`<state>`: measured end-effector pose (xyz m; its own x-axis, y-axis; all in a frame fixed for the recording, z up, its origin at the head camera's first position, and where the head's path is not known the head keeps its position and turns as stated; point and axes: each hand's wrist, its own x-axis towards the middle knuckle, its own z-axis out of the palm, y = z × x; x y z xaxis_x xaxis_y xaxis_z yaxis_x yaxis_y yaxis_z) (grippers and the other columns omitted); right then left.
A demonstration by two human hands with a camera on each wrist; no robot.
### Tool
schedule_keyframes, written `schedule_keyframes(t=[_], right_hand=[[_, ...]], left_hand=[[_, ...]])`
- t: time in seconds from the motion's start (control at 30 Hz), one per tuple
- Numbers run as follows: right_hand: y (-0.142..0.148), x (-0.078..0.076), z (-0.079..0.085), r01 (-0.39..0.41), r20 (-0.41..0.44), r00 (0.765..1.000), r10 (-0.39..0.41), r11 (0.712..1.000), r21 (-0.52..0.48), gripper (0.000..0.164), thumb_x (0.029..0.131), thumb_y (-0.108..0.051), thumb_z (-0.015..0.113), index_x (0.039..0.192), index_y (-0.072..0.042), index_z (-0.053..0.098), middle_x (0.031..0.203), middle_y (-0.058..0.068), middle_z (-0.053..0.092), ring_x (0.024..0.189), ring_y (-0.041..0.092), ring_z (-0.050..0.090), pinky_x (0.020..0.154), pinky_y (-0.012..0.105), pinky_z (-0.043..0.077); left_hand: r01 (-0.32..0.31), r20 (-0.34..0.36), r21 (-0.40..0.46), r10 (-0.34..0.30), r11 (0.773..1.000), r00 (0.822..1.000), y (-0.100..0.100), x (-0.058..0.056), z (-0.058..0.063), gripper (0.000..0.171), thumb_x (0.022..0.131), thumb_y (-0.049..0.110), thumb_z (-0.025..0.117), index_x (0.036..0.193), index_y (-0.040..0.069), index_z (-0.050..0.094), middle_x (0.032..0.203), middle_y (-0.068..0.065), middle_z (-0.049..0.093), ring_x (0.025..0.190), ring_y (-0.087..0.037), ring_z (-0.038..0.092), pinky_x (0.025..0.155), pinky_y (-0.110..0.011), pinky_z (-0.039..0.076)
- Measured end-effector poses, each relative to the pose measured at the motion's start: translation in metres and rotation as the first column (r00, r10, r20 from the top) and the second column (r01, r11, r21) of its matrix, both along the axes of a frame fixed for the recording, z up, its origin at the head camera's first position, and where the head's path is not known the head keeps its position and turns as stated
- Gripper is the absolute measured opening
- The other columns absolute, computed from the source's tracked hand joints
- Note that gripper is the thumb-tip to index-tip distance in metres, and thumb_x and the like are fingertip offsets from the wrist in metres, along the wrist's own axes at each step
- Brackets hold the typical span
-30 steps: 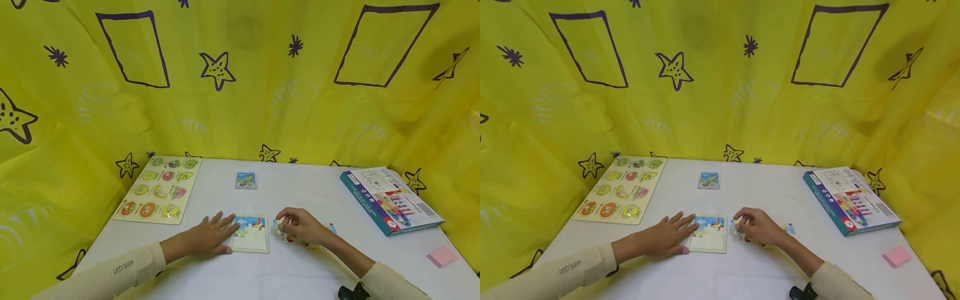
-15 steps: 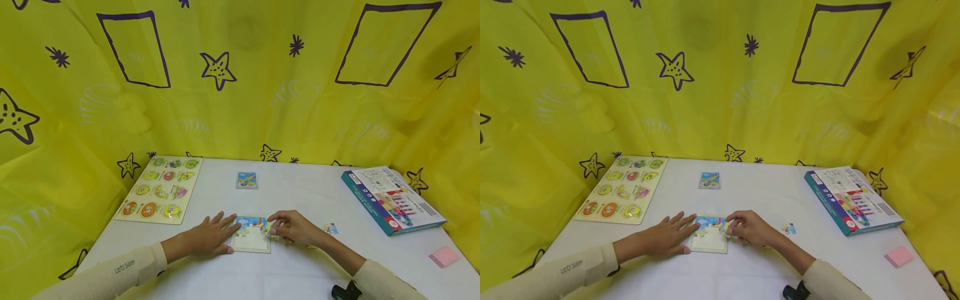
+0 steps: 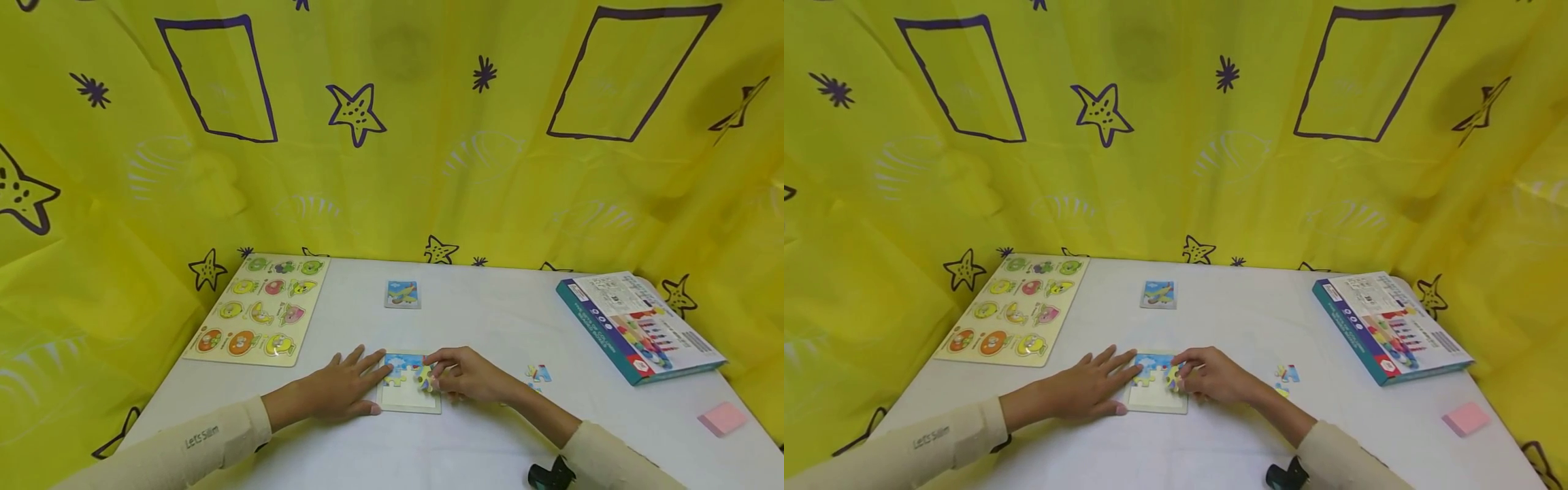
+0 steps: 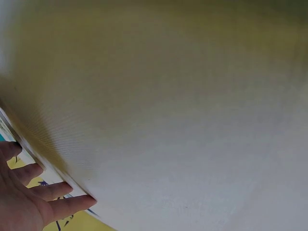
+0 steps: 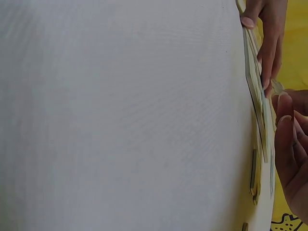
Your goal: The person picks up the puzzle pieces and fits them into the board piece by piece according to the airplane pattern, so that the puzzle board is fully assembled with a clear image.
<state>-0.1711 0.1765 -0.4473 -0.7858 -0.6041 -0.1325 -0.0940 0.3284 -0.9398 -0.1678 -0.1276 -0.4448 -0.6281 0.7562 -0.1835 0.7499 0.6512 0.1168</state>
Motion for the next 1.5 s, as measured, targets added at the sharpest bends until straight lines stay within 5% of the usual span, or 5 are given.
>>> schedule_keyframes(t=[0.6,0.97,1.5], right_hand=[[-0.026,-0.003,-0.007,0.044,-0.177,0.984,-0.027,0.994,0.095,0.029,0.087,-0.005,0.074,0.115,0.002,0.067,0.088,0.005,0.067,0.055,0.006,0.053,0.053,0.019,0.046],[-0.035,-0.004,-0.006,0.093,-0.305,0.952,-0.017,0.967,0.236,0.024,0.086,-0.014,0.079,0.106,-0.005,0.07,0.08,-0.008,0.064,0.075,0.005,0.055,0.075,0.023,0.044],[-0.04,-0.005,0.003,0.141,-0.38,0.925,0.007,0.922,0.361,0.019,0.085,-0.015,0.08,0.101,-0.007,0.074,0.073,-0.012,0.061,0.071,0.004,0.052,0.068,0.023,0.043]], left_hand=[[-0.004,0.007,-0.003,0.004,1.0,1.0,-0.001,0.0,-0.001,0.073,0.1,0.062,0.043,0.159,0.021,0.031,0.167,-0.008,0.025,0.147,-0.047,0.031,0.103,-0.068,0.04],[0.008,-0.008,0.012,-0.008,1.0,1.0,-0.002,0.001,-0.001,0.072,0.101,0.061,0.042,0.159,0.019,0.032,0.166,-0.011,0.026,0.146,-0.049,0.031,0.102,-0.069,0.04],[0.009,0.004,0.013,-0.009,1.0,1.0,-0.003,-0.001,0.001,0.072,0.1,0.06,0.045,0.159,0.019,0.031,0.166,-0.01,0.025,0.146,-0.048,0.031,0.102,-0.069,0.04]])
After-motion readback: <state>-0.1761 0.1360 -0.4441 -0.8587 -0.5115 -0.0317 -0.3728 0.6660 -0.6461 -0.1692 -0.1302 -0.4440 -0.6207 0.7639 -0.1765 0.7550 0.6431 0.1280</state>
